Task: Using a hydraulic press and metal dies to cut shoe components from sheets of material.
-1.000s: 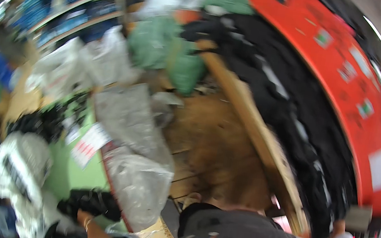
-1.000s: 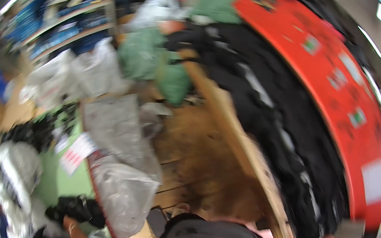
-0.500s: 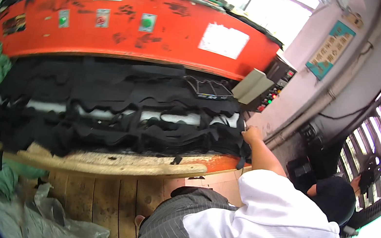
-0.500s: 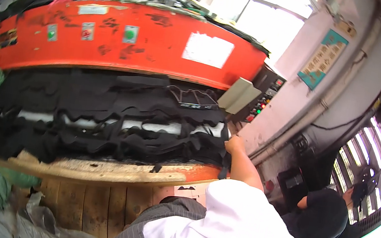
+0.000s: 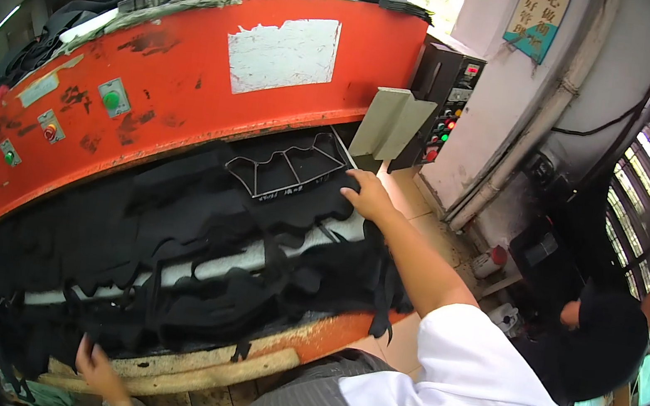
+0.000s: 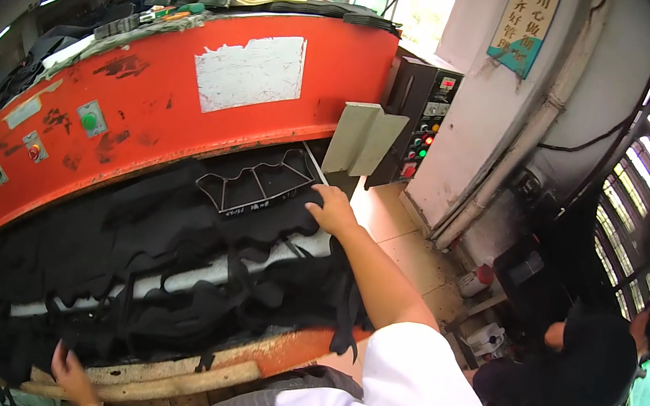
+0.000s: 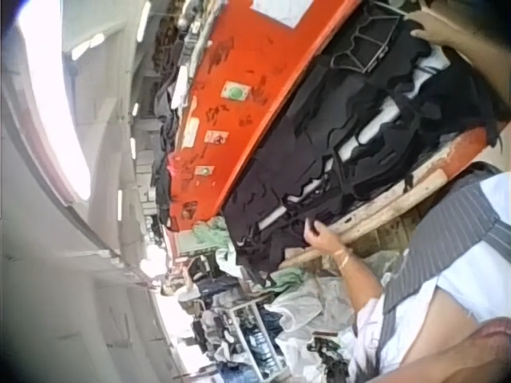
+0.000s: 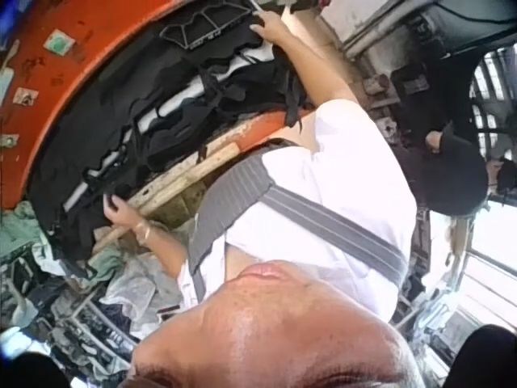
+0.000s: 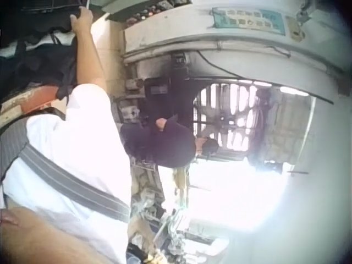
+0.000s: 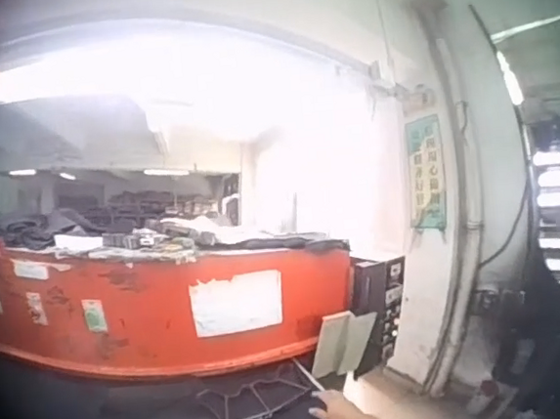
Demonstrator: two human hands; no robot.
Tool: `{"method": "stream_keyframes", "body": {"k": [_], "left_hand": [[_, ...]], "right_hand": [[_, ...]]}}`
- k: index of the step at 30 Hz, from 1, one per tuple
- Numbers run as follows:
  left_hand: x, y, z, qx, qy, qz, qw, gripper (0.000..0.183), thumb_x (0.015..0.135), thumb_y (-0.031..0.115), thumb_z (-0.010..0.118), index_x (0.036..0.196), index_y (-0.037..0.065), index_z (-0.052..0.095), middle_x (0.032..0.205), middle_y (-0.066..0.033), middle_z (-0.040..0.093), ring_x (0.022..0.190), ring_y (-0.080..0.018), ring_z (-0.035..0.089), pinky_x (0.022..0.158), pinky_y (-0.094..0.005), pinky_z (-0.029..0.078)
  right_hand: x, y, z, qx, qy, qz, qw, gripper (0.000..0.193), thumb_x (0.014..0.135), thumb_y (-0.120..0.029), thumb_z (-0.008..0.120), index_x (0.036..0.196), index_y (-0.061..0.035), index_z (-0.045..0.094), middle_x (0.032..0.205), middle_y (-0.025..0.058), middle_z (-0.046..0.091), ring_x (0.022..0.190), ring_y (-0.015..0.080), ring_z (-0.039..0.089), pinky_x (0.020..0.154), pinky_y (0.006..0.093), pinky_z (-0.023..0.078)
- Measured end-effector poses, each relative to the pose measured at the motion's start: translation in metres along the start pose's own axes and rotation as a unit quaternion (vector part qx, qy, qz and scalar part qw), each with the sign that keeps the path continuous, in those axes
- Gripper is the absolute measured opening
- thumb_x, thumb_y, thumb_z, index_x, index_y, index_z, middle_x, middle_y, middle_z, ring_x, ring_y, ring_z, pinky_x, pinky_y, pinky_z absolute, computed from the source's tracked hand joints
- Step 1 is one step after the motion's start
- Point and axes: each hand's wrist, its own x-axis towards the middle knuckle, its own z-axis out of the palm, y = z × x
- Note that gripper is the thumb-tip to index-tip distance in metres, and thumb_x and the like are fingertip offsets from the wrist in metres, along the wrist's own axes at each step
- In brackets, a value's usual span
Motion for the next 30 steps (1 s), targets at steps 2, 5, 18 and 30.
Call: {"method": "stream_keyframes", "body": {"k": [2,5,18,30], "left_hand": [[0.012,0.078,0.056,0.035,-0.053,0.165,0.984,0.028,0.088,0.006,0.059,0.116,0.002,0.063,0.116,-0.0133,0.063,0.108,-0.0267,0.059,0.096,-0.0357,0.044],[0.032,0.170,0.178,-0.028,-0.188,0.267,0.945,0.032,0.086,0.009,0.060,0.118,0.005,0.062,0.118,-0.0167,0.061,0.111,-0.0314,0.057,0.097,-0.0378,0.044],[0.045,0.199,0.350,0.214,-0.295,0.218,0.905,0.039,0.096,0.024,0.045,0.132,0.017,0.055,0.145,-0.0072,0.045,0.140,-0.0286,0.032,0.114,-0.0487,0.022],[0.068,0.202,0.351,0.128,-0.336,0.411,0.838,0.045,0.078,0.021,0.067,0.121,0.015,0.058,0.138,-0.0064,0.050,0.134,-0.0283,0.039,0.111,-0.0486,0.030]], "right_hand": [[0.028,-0.024,0.015,0.027,-0.004,-0.045,0.999,0.050,0.080,-0.029,0.072,0.125,-0.0121,0.056,0.128,0.0187,0.052,0.123,0.0367,0.046,0.105,0.0426,0.038],[0.052,-0.021,0.027,0.019,-0.018,-0.059,0.998,0.046,0.078,-0.029,0.074,0.119,-0.0131,0.059,0.128,0.0188,0.052,0.121,0.0379,0.047,0.103,0.0439,0.039],[0.018,-0.006,-0.003,0.050,-0.016,-0.026,0.998,0.031,0.068,-0.026,0.081,0.088,-0.0068,0.067,0.131,0.0356,0.047,0.119,0.0443,0.048,0.100,0.0444,0.042],[-0.008,-0.005,-0.006,0.036,-0.005,-0.061,0.998,0.032,0.065,-0.023,0.083,0.084,-0.0050,0.064,0.127,0.0289,0.053,0.110,0.0389,0.054,0.092,0.0416,0.046]]}}
